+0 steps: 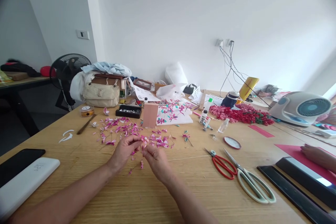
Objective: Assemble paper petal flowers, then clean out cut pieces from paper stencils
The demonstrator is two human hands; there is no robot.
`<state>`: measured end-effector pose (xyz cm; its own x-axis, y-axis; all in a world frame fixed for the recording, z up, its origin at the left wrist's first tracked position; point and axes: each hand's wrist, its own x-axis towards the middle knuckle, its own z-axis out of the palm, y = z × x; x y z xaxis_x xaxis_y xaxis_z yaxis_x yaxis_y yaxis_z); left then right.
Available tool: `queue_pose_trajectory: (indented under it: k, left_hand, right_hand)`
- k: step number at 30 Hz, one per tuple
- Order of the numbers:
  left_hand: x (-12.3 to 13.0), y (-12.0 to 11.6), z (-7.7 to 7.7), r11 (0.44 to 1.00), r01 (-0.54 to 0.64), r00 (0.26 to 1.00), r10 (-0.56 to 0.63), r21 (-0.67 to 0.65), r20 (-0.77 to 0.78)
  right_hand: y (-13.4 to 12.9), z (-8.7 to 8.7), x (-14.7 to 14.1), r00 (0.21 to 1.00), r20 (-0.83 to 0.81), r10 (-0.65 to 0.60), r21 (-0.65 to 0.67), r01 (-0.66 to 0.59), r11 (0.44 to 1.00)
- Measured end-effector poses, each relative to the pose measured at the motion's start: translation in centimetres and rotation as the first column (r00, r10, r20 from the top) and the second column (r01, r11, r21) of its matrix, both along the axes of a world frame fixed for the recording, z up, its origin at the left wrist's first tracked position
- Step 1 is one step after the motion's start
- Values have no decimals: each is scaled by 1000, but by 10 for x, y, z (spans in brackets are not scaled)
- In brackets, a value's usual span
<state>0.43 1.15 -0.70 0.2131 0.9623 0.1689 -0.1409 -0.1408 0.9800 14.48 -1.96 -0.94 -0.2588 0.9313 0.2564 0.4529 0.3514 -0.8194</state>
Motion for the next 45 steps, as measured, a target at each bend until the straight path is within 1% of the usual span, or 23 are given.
queue_pose_trajectory:
  k: [2, 4, 6, 10, 14, 17, 19, 20, 21, 23, 24, 25, 26, 27, 28, 30, 31, 32, 33, 34, 36, 39, 45]
  left_hand:
    - [0, 2, -3, 998, -41, 997, 45, 56, -65]
    - [-2, 4, -5, 990, -56, 991, 71, 129, -114]
    - [-2, 4, -5, 983, -63, 986, 88, 171, -138]
    - [-1, 1, 0, 989, -96, 986, 111, 116, -125]
    - [3, -4, 4, 996, -82, 996, 84, 35, -37]
    - [0, -2, 3, 993, -120, 993, 120, -11, 4]
    - [-4, 3, 0, 982, -187, 982, 187, -14, 20]
    - [-6, 7, -1, 976, -220, 975, 220, -7, 30]
    - [-8, 10, -3, 970, -244, 969, 244, 3, 43]
    - [-11, 16, -6, 964, -264, 963, 262, 20, 63]
    - [-12, 17, -7, 963, -268, 962, 266, 24, 67]
    - [-12, 18, -8, 963, -269, 961, 267, 27, 66]
    - [-11, 18, -9, 963, -269, 962, 267, 31, 61]
    - [-11, 18, -9, 963, -268, 963, 266, 35, 53]
    - [-10, 17, -9, 963, -267, 963, 265, 36, 47]
    - [-10, 16, -8, 963, -267, 963, 265, 37, 42]
    - [-10, 16, -7, 962, -269, 963, 268, 38, 41]
    - [-10, 16, -7, 961, -274, 961, 272, 41, 41]
    - [-10, 16, -6, 959, -279, 960, 277, 47, 40]
    - [-11, 17, -6, 958, -283, 959, 281, 55, 37]
    - [-12, 17, -6, 954, -291, 957, 290, 67, 24]
    - [-11, 16, -6, 953, -295, 955, 296, 65, -1]
    - [-7, 12, -4, 963, -258, 965, 261, 77, -33]
  right_hand:
    - [-3, 3, -7, 999, -26, -23, -9, 22, 1000]
    - [-4, 7, -10, 998, -48, -33, -17, 32, 999]
    - [-3, 8, -11, 997, -63, -36, -25, 35, 999]
    - [-1, 1, -7, 992, -105, -64, -59, 58, 997]
    - [5, -9, -2, 987, -135, -90, -86, 79, 993]
    - [5, -8, 7, 983, -115, -145, -89, 135, 987]
    - [-3, 1, 16, 973, -69, -219, -44, 216, 975]
    - [-8, 8, 21, 960, -36, -277, 8, 277, 961]
    - [-15, 17, 25, 939, -2, -343, 82, 342, 936]
    - [-29, 36, 29, 883, 38, -467, 251, 444, 860]
    - [-35, 44, 28, 864, 38, -502, 319, 466, 825]
    - [-38, 51, 26, 860, 26, -510, 358, 468, 808]
    - [-39, 56, 23, 868, 7, -497, 369, 459, 808]
    - [-36, 58, 18, 883, -23, -469, 348, 447, 824]
    - [-31, 57, 13, 900, -66, -431, 295, 430, 853]
    - [-15, 49, 2, 909, -217, -355, 81, 380, 922]
    - [-5, 43, -4, 892, -305, -334, -51, 335, 941]
    - [4, 37, -9, 865, -382, -327, -168, 283, 944]
    - [13, 31, -14, 841, -436, -321, -250, 229, 941]
    - [19, 26, -18, 823, -474, -315, -304, 183, 935]
    - [27, 19, -25, 808, -513, -290, -341, 118, 933]
    - [30, 13, -32, 777, -567, -273, -378, 49, 924]
    - [27, 6, -40, 674, -675, -299, -403, 3, 915]
